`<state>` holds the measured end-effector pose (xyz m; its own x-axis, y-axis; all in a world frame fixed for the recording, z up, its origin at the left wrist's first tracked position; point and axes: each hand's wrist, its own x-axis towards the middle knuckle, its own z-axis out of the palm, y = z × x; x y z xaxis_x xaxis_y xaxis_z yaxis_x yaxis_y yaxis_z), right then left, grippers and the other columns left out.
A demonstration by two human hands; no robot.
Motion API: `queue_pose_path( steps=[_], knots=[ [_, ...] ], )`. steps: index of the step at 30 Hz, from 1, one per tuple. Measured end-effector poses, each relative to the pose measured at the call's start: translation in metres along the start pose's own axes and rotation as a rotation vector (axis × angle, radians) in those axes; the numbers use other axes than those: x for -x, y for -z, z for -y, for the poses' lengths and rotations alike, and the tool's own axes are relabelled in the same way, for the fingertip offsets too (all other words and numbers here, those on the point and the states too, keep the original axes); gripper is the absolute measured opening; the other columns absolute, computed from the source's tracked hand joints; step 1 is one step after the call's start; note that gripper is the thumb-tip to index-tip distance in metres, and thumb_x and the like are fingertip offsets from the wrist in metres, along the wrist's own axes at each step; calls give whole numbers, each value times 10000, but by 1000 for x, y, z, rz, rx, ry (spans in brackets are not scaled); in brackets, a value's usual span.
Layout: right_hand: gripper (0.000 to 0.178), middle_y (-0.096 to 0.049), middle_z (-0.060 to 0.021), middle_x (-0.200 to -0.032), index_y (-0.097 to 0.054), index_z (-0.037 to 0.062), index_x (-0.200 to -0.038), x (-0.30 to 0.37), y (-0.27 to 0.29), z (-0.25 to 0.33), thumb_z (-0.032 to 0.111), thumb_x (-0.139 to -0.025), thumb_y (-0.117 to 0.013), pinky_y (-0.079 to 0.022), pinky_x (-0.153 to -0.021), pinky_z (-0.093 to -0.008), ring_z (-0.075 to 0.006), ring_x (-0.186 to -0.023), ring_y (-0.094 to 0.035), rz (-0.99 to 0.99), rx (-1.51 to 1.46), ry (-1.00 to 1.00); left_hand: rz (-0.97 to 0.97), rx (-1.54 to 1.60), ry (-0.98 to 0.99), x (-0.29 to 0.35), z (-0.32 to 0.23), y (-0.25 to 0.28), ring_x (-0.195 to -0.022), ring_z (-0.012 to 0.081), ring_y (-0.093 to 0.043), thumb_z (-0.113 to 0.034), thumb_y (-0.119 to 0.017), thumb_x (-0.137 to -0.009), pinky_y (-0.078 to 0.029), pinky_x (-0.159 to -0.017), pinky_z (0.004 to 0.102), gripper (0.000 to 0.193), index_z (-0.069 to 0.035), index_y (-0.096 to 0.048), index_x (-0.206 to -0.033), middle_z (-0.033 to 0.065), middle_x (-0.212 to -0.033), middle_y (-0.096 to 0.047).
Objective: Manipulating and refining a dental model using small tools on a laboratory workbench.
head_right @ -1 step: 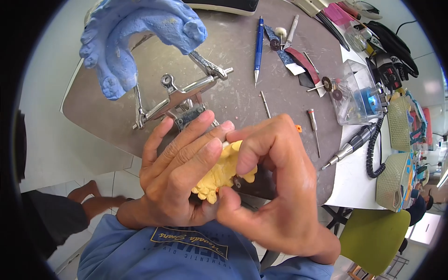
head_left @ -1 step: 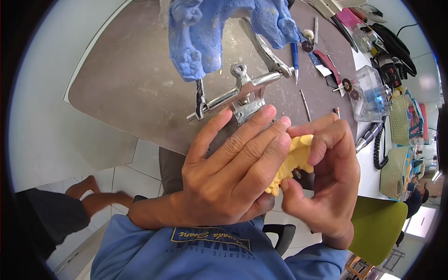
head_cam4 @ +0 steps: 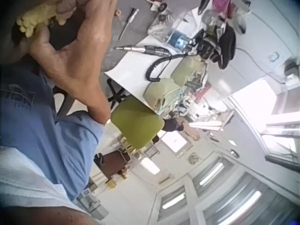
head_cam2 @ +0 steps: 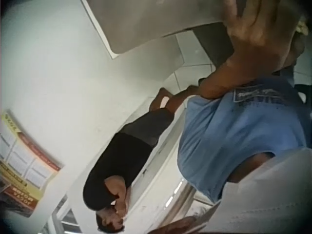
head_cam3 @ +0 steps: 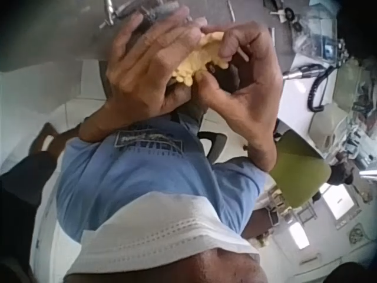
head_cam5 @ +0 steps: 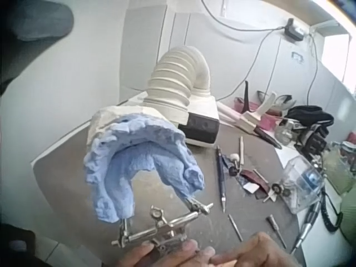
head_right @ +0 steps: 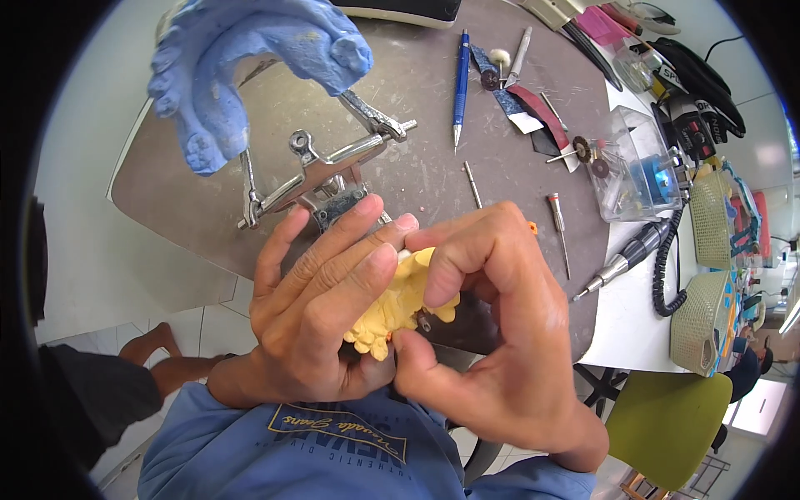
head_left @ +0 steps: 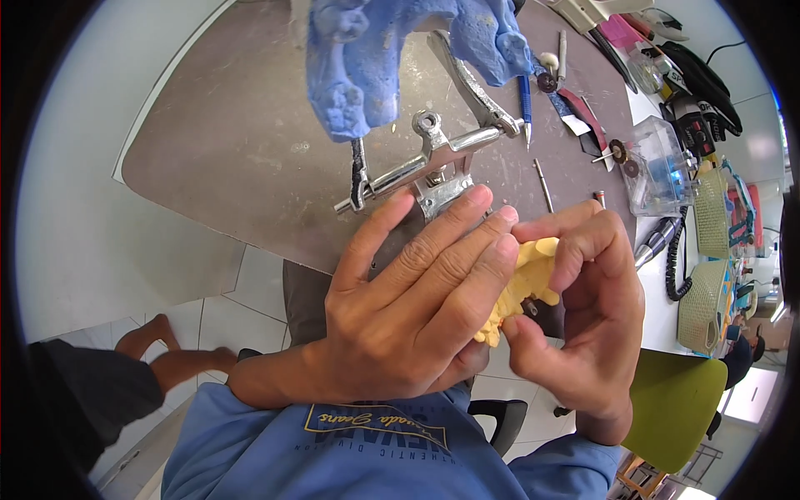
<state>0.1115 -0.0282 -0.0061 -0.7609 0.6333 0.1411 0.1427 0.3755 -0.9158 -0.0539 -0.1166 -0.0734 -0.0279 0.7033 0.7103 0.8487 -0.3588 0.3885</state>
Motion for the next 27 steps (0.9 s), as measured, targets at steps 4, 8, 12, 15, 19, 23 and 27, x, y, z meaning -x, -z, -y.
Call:
queue_pose_path(
  steps=[4, 8, 12, 15, 19, 23, 27],
  knots=[
    [441, -537, -154, -1220, -429, 61, -1020, 1, -2, 0, -2, -727, -752, -443, -958, -268, -134, -1073, -545, -21, -35, -17, -9, 13, 2, 1, 2, 1, -1218, 321, -668, -354, -531, -1033, -284, -1191, 467, 450, -38, -488, -1349, 170, -1182, -737],
    [449, -536, -162, -1234, -442, 56, -1029, 4, -3, -1, 6, -735, -778, -449, -967, -276, -147, -1099, -554, -26, -48, 6, -8, 11, -14, 4, 3, -1, -1222, 309, -668, -362, -521, -1036, -275, -1195, 461, 450, -43, -489, -1350, 166, -1187, -737],
    [454, -535, -172, -1240, -450, 57, -1024, 5, -2, 0, 13, -740, -800, -458, -968, -280, -150, -1105, -562, -27, -62, -9, -21, 6, -10, 4, 3, -3, -1217, 295, -672, -387, -502, -1047, -263, -1203, 453, 449, -49, -489, -1342, 161, -1176, -742],
    [458, -535, -180, -1248, -457, 57, -1022, 4, 2, -5, 11, -741, -815, -466, -960, -280, -152, -1105, -567, 1, -29, 37, -20, -5, -8, 3, 2, -3, -1214, 294, -674, -411, -490, -1055, -257, -1207, 445, 452, -53, -490, -1331, 155, -1161, -748],
    [466, -533, -186, -1253, -462, 60, -1022, 2, 4, -8, 8, -738, -828, -473, -953, -282, -157, -1103, -572, 32, 14, 73, -11, -12, -13, 3, 4, -2, -1206, 291, -678, -431, -475, -1061, -258, -1208, 441, 453, -56, -495, -1315, 150, -1135, -756],
    [476, -531, -193, -1253, -465, 65, -1021, 3, 4, -11, -7, -728, -833, -483, -936, -281, -163, -1100, -580, 29, 4, 94, -31, -36, -25, 3, 5, -5, -1195, 288, -684, -443, -448, -1069, -259, -1211, 445, 454, -56, -495, -1299, 144, -1101, -765],
    [485, -529, -198, -1254, -466, 66, -1020, 2, 6, -12, -16, -722, -839, -490, -923, -277, -163, -1094, -583, 47, 13, 109, -42, -39, -27, 3, 5, -5, -1190, 287, -687, -444, -424, -1076, -261, -1214, 449, 452, -51, -494, -1290, 146, -1090, -767]
  ],
)
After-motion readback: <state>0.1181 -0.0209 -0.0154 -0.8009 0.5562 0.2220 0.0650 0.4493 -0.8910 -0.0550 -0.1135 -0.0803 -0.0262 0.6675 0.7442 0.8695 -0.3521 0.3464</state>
